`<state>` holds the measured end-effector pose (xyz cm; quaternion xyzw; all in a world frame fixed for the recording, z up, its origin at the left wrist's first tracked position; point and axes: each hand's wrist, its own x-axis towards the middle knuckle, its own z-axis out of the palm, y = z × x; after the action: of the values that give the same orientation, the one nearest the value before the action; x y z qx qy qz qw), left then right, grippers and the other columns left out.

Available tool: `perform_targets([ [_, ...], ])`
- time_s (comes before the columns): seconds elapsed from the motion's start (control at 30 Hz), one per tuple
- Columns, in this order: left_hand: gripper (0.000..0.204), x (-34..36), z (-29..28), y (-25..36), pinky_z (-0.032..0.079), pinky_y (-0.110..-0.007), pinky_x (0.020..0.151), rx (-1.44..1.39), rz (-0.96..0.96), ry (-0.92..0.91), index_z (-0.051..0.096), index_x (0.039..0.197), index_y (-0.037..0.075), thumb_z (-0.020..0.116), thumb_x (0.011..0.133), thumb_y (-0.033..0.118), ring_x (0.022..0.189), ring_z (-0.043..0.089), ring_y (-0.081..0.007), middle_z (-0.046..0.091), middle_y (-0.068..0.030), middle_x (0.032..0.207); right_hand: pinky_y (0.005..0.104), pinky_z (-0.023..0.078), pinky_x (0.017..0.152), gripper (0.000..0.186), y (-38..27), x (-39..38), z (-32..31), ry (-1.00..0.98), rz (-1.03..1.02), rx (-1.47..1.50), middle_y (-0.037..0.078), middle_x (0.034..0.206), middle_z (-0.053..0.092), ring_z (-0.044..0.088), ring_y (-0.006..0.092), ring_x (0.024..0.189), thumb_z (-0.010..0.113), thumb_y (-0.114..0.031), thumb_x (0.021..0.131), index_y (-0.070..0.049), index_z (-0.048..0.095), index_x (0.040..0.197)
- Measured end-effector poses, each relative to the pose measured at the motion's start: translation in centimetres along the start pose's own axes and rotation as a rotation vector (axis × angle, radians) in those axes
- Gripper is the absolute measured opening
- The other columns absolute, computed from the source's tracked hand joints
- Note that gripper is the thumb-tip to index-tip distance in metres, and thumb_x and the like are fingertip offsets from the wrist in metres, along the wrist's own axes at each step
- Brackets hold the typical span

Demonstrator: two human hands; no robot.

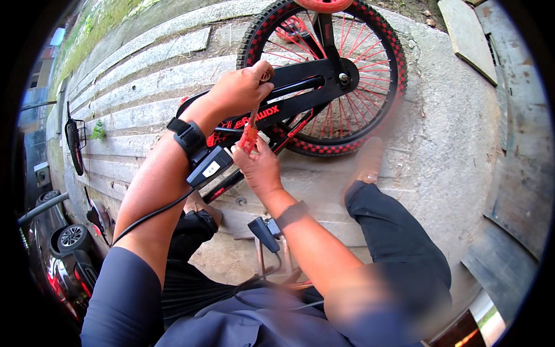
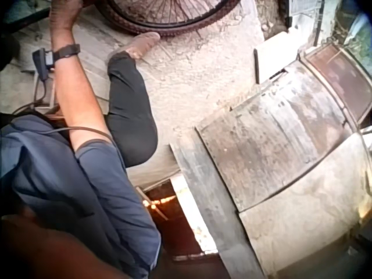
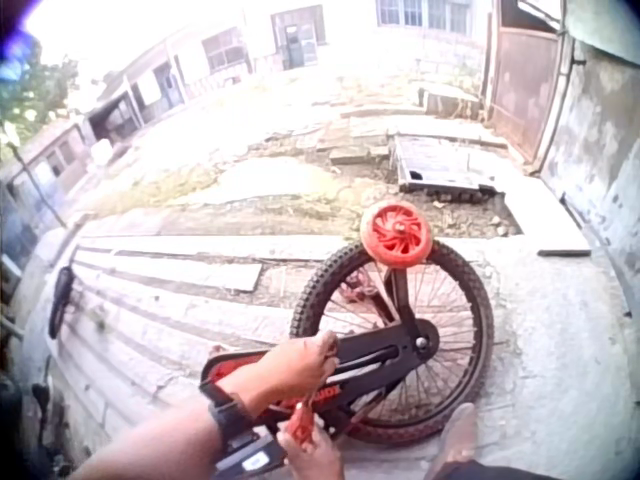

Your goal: The person sits on a small stool and uses a screwdriver and wrenches to work on a bicycle that is upside down. They remove a pedal from the crank arm, inspect the components, and then reattach the pedal, tightening it with a wrench.

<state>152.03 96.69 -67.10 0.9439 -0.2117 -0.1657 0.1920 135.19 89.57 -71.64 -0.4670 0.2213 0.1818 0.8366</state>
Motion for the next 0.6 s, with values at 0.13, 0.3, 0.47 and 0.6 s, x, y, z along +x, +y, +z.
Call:
perform_targets([
  [0.13,0.037,0.0,1.1,0.3,0.053,-0.051,0.083,-0.100,-0.072,-0.010,0.051,0.123,0.005,0.063,0.094,0.024,0.095,0.068,-0.0424,0.070,-0.0241,0.098,0.0223,0.046,0.057,0.033,0.3,0.3,-0.2,0.017,0.026,-0.018,0.000,0.090,0.065,0.060,0.0054,0.071,0.074,-0.017,0.089,-0.007,0.059,0.116],
  [0.3,0.043,-0.1,2.6,-0.1,0.053,-0.050,0.083,-0.152,-0.043,0.022,0.047,0.131,0.008,0.064,0.094,0.020,0.095,0.068,-0.0427,0.071,-0.0229,0.102,0.0224,0.050,0.063,0.041,1.2,0.6,-0.4,0.001,-0.009,-0.009,0.002,0.097,0.066,0.062,0.0066,0.078,0.076,-0.021,0.089,-0.004,0.056,0.122],
  [0.47,0.045,0.3,3.3,0.1,0.052,-0.050,0.083,-0.185,-0.037,-0.013,0.047,0.133,0.010,0.064,0.093,0.020,0.095,0.068,-0.0419,0.071,-0.0220,0.104,0.0214,0.051,0.064,0.050,3.1,1.6,-0.8,0.033,-0.197,-0.110,0.003,0.106,0.066,0.062,0.0064,0.083,0.076,-0.022,0.090,0.000,0.052,0.128],
  [0.6,0.043,-0.6,2.6,-2.2,0.053,-0.048,0.080,-0.327,-0.137,0.057,0.049,0.131,0.009,0.064,0.093,0.019,0.091,0.069,-0.0410,0.071,-0.0233,0.095,0.0284,0.054,0.086,0.054,1.6,0.7,-0.4,0.070,-0.041,-0.146,0.012,0.111,0.067,0.065,0.0148,0.098,0.078,-0.022,0.085,0.005,0.052,0.124],
])
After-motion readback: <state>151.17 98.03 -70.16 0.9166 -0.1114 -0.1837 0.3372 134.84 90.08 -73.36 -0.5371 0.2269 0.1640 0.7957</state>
